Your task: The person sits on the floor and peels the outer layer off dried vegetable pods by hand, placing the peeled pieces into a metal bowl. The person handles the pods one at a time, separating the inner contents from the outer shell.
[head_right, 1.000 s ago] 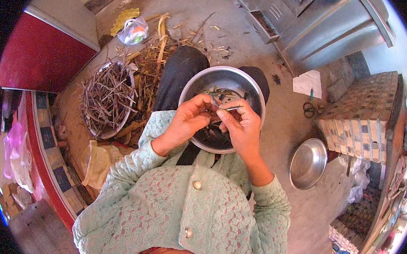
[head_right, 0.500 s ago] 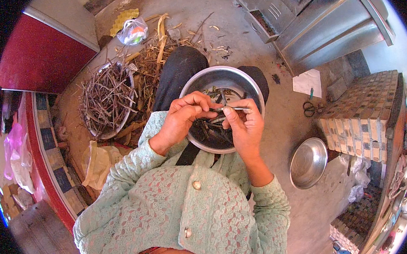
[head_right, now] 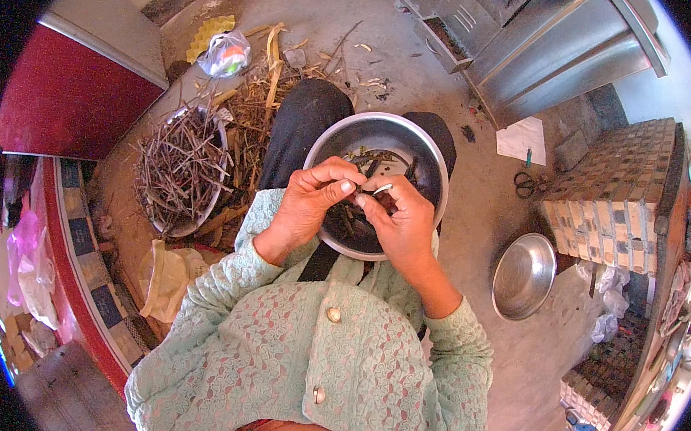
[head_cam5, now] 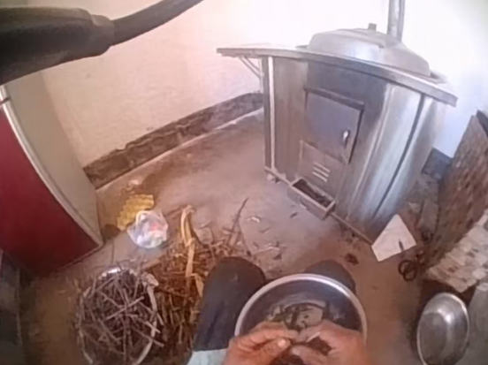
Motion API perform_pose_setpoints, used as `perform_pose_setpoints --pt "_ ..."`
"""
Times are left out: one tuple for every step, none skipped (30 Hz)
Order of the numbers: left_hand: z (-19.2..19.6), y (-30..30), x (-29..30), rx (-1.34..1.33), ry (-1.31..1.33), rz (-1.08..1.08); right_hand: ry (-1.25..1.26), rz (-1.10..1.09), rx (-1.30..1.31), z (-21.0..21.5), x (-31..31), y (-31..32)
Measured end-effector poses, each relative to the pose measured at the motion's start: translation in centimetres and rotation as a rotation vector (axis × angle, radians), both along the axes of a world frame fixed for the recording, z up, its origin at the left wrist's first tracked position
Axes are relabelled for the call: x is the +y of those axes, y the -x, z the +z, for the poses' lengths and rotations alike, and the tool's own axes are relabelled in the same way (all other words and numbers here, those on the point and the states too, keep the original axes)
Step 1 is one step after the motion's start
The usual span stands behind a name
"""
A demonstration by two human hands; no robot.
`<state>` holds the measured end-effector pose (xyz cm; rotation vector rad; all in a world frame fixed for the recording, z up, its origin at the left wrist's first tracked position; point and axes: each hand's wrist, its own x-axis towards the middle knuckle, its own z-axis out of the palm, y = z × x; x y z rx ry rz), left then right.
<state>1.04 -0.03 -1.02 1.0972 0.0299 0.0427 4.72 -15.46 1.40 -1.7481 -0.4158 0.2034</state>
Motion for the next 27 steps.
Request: perform_pose_setpoints --pt "0.2 0.0 0.0 -0.021 -0.053 0.016 0.032 0.001 -0.004 0.0 0.0 0.1" --pt "0.3 0.0 0.0 -0.043 -0.106 0.031 0.063 0.002 -0.007 0.0 0.0 0.1" --pt "0.2 0.0 -0.1 -0.062 -0.114 0.042 0.070 -0.005 -0.020 0.0 0.0 0.1" --pt "0.2 0.0 -0.2 -0.080 -0.122 0.055 0.078 -0.011 -0.032 -0.1 0.0 0.1" --pt "0.2 0.0 -0.2 -0.098 -0.130 0.067 0.086 -0.017 -0.045 -0.2 0.0 0.0" --pt "0.2 0.0 -0.3 -0.085 -0.133 0.063 0.047 -0.019 -0.031 -0.2 0.0 0.1" --pt "0.2 0.0 -0.3 -0.071 -0.136 0.058 0.007 -0.022 -0.017 -0.2 0.1 0.1" --pt "0.3 0.0 -0.3 -0.058 -0.140 0.052 -0.033 -0.025 -0.003 -0.2 0.1 0.2" --pt "0.4 0.1 -0.4 -0.065 -0.181 0.073 -0.038 -0.021 0.013 -0.2 0.0 0.2" --pt "0.5 0.1 -0.5 -0.074 -0.222 0.093 -0.043 -0.018 0.028 -0.2 0.0 0.3" --pt "0.6 0.1 -0.6 -0.082 -0.263 0.113 -0.047 -0.014 0.042 -0.1 -0.1 0.3" --pt "0.5 0.2 -0.8 -0.067 -0.259 0.127 -0.027 -0.010 0.037 -0.1 -0.1 0.2" --pt "0.3 0.3 -1.1 -0.052 -0.254 0.141 -0.007 -0.006 0.032 -0.1 -0.2 0.1" --pt "0.2 0.4 -1.2 -0.036 -0.250 0.156 0.013 -0.001 0.028 -0.1 -0.3 0.1" --pt "0.2 0.5 -1.3 -0.027 -0.267 0.158 0.022 0.004 0.036 -0.1 -0.3 0.0" --pt "0.2 0.5 -1.3 -0.020 -0.283 0.160 0.032 0.009 0.044 -0.2 -0.4 0.0" --pt "0.2 0.5 -1.3 -0.012 -0.299 0.162 0.042 0.013 0.052 -0.2 -0.4 -0.1" --pt "0.3 0.5 -1.3 -0.021 -0.330 0.166 0.024 0.023 0.104 0.1 -0.3 -0.1" --pt "0.4 0.5 -1.3 -0.030 -0.361 0.171 0.006 0.034 0.155 0.6 -0.3 -0.1" --pt "0.5 0.5 -1.3 -0.039 -0.393 0.175 -0.011 0.044 0.206 0.8 -0.2 -0.2" --pt "0.5 0.5 -1.3 -0.045 -0.386 0.177 -0.026 0.049 0.220 0.8 -0.3 -0.3" --pt "0.4 0.6 -1.4 -0.050 -0.381 0.180 -0.043 0.055 0.234 0.7 -0.3 -0.3" --pt "0.4 0.6 -1.4 -0.056 -0.377 0.182 -0.060 0.060 0.248 0.6 -0.3 -0.4" --pt "0.4 0.5 -1.4 -0.061 -0.398 0.182 -0.040 0.054 0.182 0.3 -0.3 -0.5" --pt "0.4 0.5 -1.3 -0.065 -0.418 0.182 -0.019 0.047 0.117 -0.2 -0.3 -0.5" --pt "0.4 0.5 -1.3 -0.069 -0.439 0.183 0.002 0.040 0.051 -0.4 -0.2 -0.5" --pt "0.4 0.5 -1.3 -0.058 -0.490 0.180 0.055 0.042 -0.004 -0.3 -0.1 -0.4"
